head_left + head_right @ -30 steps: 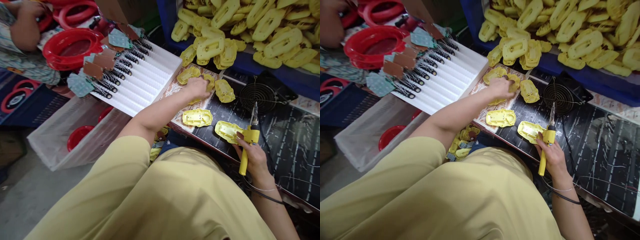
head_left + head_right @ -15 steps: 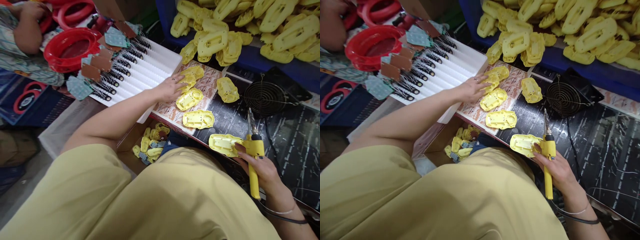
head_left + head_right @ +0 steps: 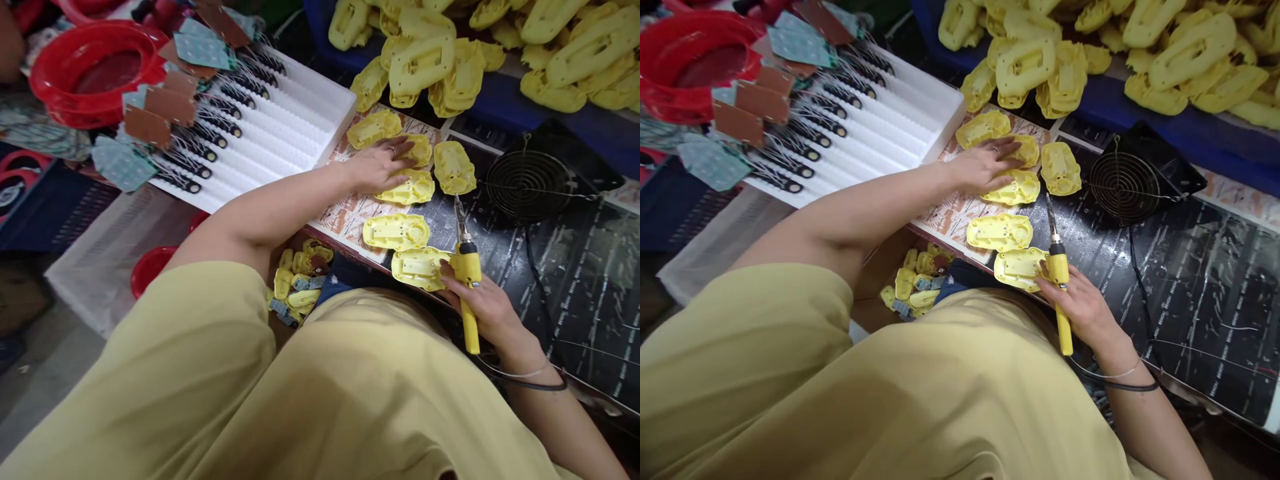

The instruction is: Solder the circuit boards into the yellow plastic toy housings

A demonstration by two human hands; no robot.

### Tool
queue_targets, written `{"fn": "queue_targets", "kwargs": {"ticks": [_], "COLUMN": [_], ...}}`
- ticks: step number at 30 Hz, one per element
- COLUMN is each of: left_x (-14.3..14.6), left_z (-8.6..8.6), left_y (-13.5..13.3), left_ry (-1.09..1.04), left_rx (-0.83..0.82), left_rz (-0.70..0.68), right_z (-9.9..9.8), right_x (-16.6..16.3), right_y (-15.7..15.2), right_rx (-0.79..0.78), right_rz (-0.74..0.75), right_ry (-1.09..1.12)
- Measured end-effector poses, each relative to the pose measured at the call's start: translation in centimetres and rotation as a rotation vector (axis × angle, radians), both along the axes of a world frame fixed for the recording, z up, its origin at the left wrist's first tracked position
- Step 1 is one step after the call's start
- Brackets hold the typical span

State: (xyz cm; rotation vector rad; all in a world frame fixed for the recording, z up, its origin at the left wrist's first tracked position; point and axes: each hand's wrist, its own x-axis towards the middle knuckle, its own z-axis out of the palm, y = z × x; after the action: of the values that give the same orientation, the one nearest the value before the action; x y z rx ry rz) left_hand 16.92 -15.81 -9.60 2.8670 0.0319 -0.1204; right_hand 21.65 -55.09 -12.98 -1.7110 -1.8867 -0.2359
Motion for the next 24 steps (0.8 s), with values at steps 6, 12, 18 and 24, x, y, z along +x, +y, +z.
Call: {"fn": "queue_targets", "kwargs": {"ticks": [6, 12, 18, 24], "left_x": [-4.2, -9.0, -5.4, -5.0], "left_z": [2.0, -1.0, -2.2, -1.5], "left_y": [-4.1, -7.1, -7.9, -9.5], "left_ry": [0.014, -0.024, -0.078, -0.12], "left_rx": [0.015, -0.011, -0.07, -0.055], "left_rz": [0.028, -0.18, -0.086, -0.074], "right_z": [0.9, 1.4, 1.4, 0.1], "right_x": [-0.1, -0.1, -0.4, 0.4], "right_y": [0.0, 0.4, 1.5, 0.6], "right_rx": [0.053, 0.019, 0.039, 0.061], "right_rz": [-0.083, -0.066, -0.086, -0.129], "right_ry": [0.022, 0.025, 0.022, -0.07]}}
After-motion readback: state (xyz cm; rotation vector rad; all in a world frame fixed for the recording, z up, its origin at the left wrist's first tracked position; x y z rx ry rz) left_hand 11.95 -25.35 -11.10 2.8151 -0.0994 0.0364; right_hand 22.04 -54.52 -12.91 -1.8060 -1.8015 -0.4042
